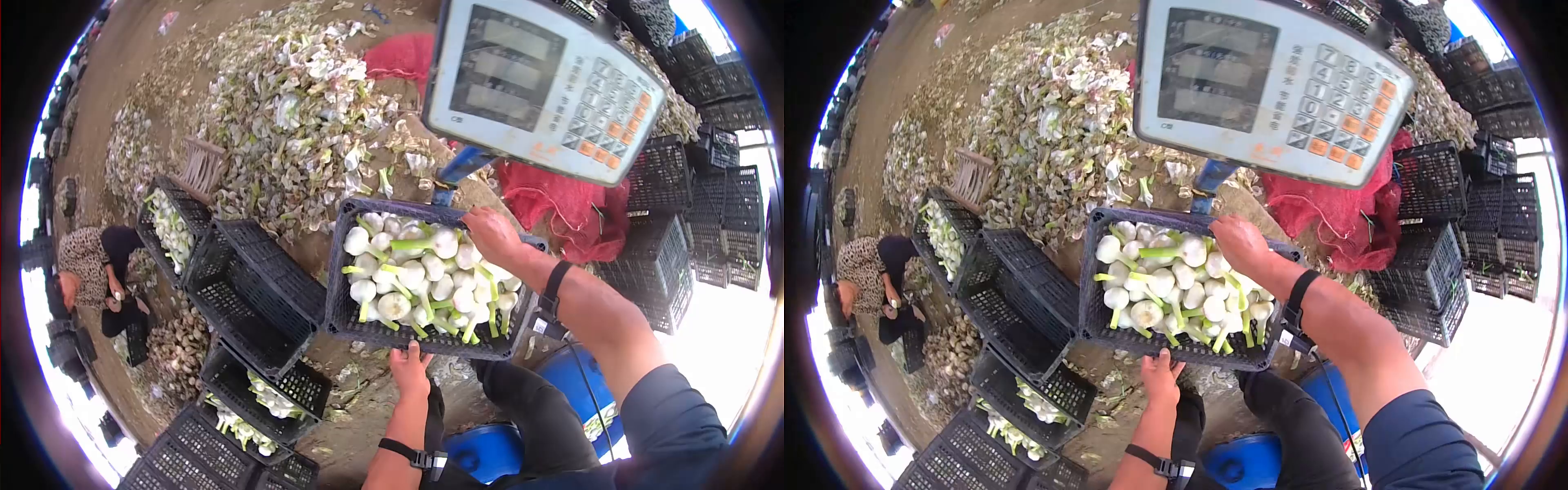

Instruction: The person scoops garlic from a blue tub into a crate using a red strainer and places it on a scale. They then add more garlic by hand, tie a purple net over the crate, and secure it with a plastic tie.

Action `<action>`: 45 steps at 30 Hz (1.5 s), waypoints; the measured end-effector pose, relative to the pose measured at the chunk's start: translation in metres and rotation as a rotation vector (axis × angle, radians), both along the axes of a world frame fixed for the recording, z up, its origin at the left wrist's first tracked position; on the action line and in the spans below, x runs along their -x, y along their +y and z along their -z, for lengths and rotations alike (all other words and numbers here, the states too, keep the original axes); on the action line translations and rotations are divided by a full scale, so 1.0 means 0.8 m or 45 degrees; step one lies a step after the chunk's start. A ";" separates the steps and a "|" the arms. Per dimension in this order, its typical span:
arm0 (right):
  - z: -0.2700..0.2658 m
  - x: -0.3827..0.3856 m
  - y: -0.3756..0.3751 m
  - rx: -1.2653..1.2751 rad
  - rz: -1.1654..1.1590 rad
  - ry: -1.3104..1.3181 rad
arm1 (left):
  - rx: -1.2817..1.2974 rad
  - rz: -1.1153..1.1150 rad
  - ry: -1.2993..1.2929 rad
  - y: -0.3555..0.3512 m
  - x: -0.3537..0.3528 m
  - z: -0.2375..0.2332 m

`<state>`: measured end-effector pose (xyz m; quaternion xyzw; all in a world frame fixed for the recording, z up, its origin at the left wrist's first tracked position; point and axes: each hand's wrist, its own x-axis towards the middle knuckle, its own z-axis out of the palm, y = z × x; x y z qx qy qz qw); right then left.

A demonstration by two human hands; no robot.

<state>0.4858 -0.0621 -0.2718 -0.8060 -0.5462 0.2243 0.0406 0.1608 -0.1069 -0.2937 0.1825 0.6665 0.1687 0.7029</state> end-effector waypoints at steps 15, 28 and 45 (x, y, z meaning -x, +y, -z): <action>-0.013 -0.004 -0.014 -0.013 0.172 -0.012 | 0.111 0.284 0.084 -0.017 0.014 -0.010; -0.321 0.259 -0.252 -0.070 0.526 0.828 | -0.627 1.967 -0.064 -0.130 0.095 -0.337; -0.516 0.307 -0.236 -0.176 0.293 0.654 | -1.768 2.719 -0.297 -0.120 0.043 -0.508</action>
